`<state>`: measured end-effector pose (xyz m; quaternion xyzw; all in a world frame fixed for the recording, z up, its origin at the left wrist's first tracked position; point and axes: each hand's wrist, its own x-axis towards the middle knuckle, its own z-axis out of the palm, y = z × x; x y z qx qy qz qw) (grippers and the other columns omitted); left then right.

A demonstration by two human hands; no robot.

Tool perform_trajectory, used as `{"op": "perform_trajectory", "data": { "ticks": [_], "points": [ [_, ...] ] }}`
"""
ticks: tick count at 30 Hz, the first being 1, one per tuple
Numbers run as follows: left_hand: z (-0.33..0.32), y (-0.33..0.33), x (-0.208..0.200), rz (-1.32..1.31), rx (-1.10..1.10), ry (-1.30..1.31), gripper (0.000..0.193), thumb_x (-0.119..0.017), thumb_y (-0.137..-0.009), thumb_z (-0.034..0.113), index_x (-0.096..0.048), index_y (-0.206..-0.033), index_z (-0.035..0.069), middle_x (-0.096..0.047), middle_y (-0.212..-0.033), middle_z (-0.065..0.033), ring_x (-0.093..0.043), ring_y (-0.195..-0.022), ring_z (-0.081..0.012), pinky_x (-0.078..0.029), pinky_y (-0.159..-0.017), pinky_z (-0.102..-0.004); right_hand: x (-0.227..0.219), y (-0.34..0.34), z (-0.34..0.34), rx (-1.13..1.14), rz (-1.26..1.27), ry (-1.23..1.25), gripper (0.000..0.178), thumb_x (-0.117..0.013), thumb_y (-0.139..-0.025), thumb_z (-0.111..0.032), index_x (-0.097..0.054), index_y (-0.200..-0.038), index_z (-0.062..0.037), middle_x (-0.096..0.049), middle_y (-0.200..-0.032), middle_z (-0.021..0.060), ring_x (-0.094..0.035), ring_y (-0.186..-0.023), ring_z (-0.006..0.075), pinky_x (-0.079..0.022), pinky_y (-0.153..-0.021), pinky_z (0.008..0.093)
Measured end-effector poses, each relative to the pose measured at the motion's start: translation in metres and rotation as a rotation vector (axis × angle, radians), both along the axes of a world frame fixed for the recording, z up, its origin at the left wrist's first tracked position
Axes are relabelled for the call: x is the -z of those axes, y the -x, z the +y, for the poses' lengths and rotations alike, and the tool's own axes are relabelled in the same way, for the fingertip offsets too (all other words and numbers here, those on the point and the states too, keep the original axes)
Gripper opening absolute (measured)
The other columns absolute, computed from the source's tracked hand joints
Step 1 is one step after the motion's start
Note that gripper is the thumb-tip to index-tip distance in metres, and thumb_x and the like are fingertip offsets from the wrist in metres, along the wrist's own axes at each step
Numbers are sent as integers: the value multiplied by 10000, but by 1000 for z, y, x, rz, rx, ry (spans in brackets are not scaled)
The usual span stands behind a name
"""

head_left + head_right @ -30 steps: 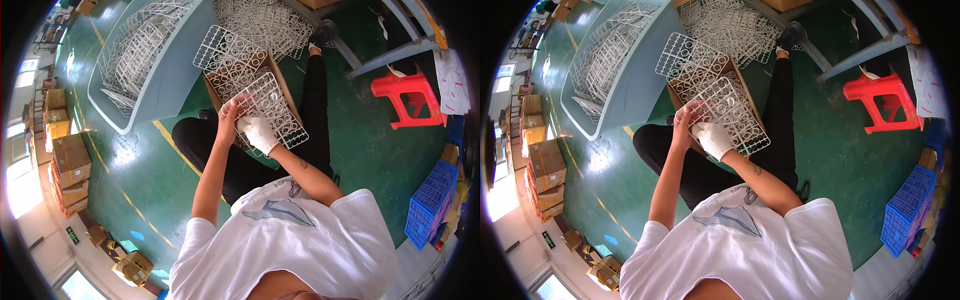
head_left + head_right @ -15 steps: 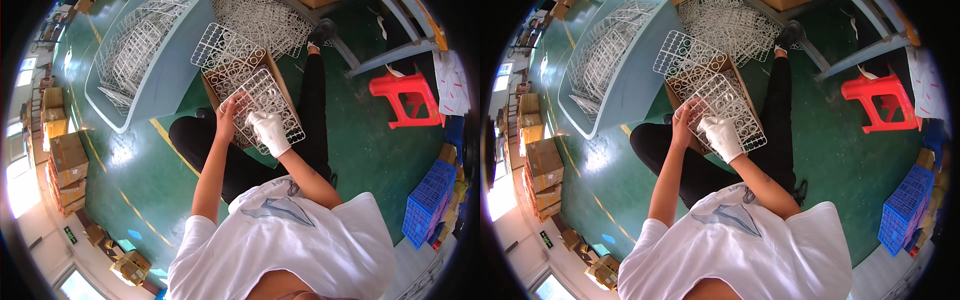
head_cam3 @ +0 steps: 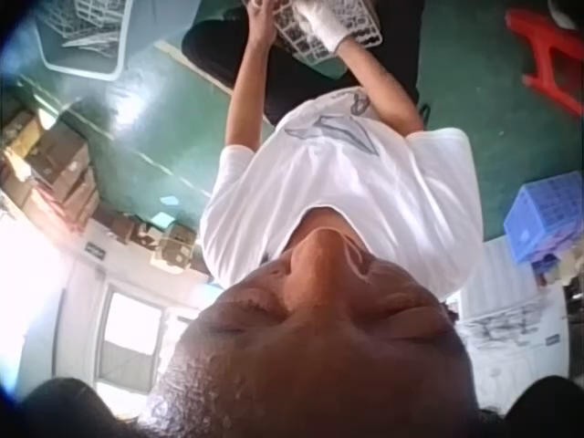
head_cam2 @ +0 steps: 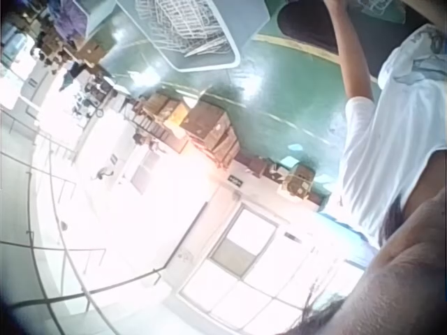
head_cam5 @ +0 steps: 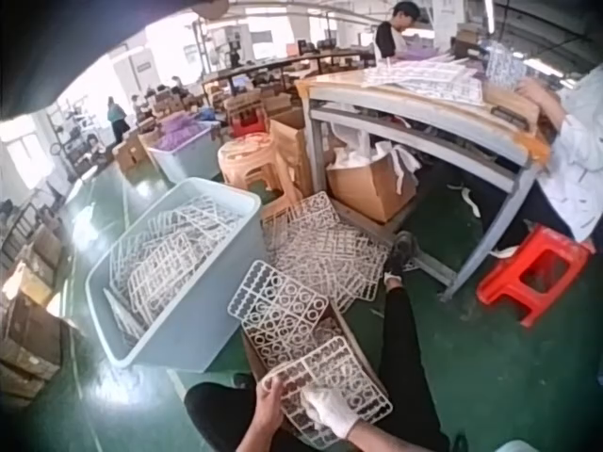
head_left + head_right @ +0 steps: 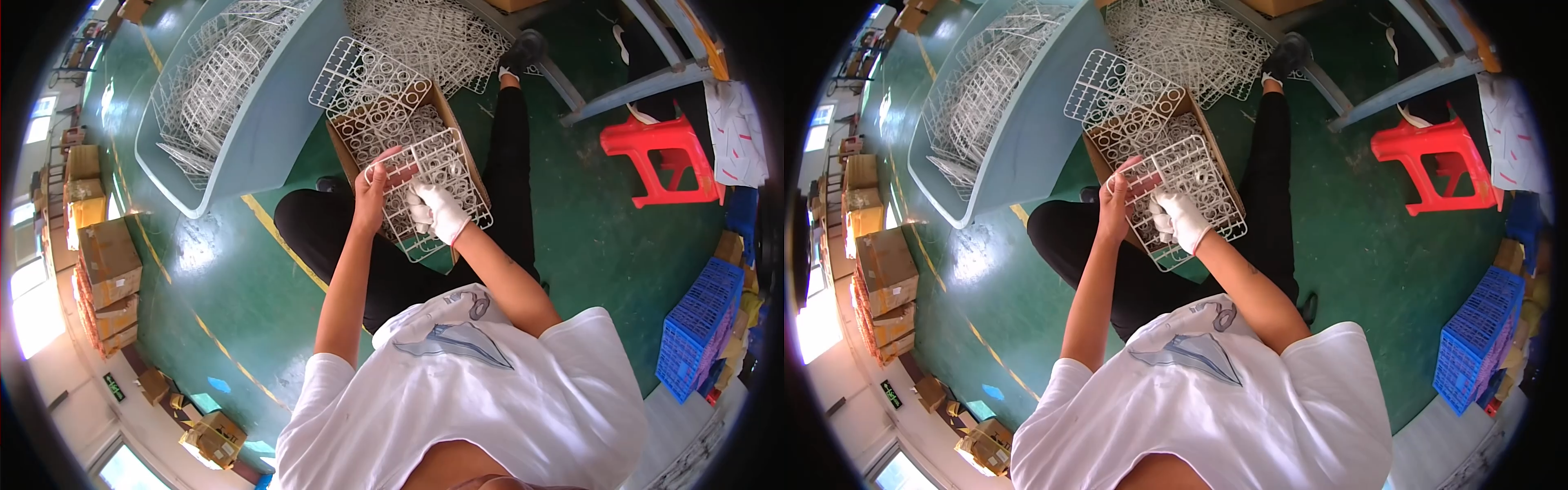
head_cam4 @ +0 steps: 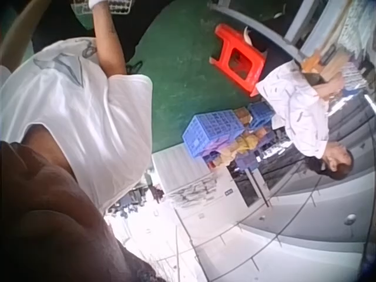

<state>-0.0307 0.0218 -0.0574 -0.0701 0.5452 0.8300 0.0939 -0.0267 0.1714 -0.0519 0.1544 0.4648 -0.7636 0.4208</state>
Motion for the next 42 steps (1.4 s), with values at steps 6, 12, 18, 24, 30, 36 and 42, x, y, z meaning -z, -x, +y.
{"op": "perform_trajectory", "data": {
  "ticks": [6, 12, 18, 24, 30, 36, 42],
  "points": [
    [3, 5, 0, 6, -105, -63, 479, -404, -944, 372, -465, -1229, -8, -603, -1062, -149, -617, -956, -244, -467, -835, -306, -34, -2, -3, 167, -433, 916, 317, -375, -948, -293, -428, -691, -115, -286, -449, -66, -277, -374, 59, -273, -399, 215],
    [-4, 2, -4, -41, -184, -41, 444, -397, -953, 351, -462, -1240, 19, -602, -1003, -114, -625, -939, -233, -511, -742, -300, -52, 14, 18, 31, 683, -810, 215, -509, -877, -205, -608, -861, -14, -587, -593, 56, -562, -470, 132, -431, -449, 255],
    [-7, 2, -5, -41, -137, -33, 484, -375, -949, 380, -416, -1268, 19, -601, -1069, -163, -619, -958, -238, -526, -763, -306, -23, 23, 20, -207, 883, -866, 204, -552, -841, -213, -607, -922, -34, -600, -582, 84, -608, -515, 192, -448, -453, 311],
    [-15, 1, -6, -31, -62, -68, 477, -376, -951, 368, -427, -1247, -2, -613, -1034, -176, -637, -911, -258, -536, -713, -315, -16, 35, 32, -231, 317, -346, 200, -558, -849, -203, -579, -785, -15, -497, -510, 4, -461, -404, 99, -390, -406, 258],
    [-22, 6, -5, -57, -118, -95, 446, -406, -942, 369, -469, -1210, 19, -627, -979, -153, -653, -839, -233, -532, -659, -282, -60, 19, 61, -374, 449, 127, 351, -501, -911, -323, -499, -668, -71, -434, -531, -34, -369, -365, 37, -306, -323, 178],
    [-20, 3, -7, -54, -141, -53, 473, -410, -938, 382, -460, -1215, 2, -628, -981, -147, -650, -867, -218, -529, -678, -278, -52, 27, 47, 62, 668, -695, 139, -544, -855, -149, -628, -870, -39, -582, -565, 52, -569, -456, 125, -456, -456, 246],
    [-16, 4, -8, -43, -135, -54, 483, -398, -942, 379, -441, -1228, -8, -627, -987, -158, -648, -877, -232, -537, -692, -282, -23, 37, 44, -344, 1461, -1237, 223, -520, -834, -241, -573, -737, -47, -559, -537, 105, -589, -494, 224, -474, -474, 338]
  ]
}}
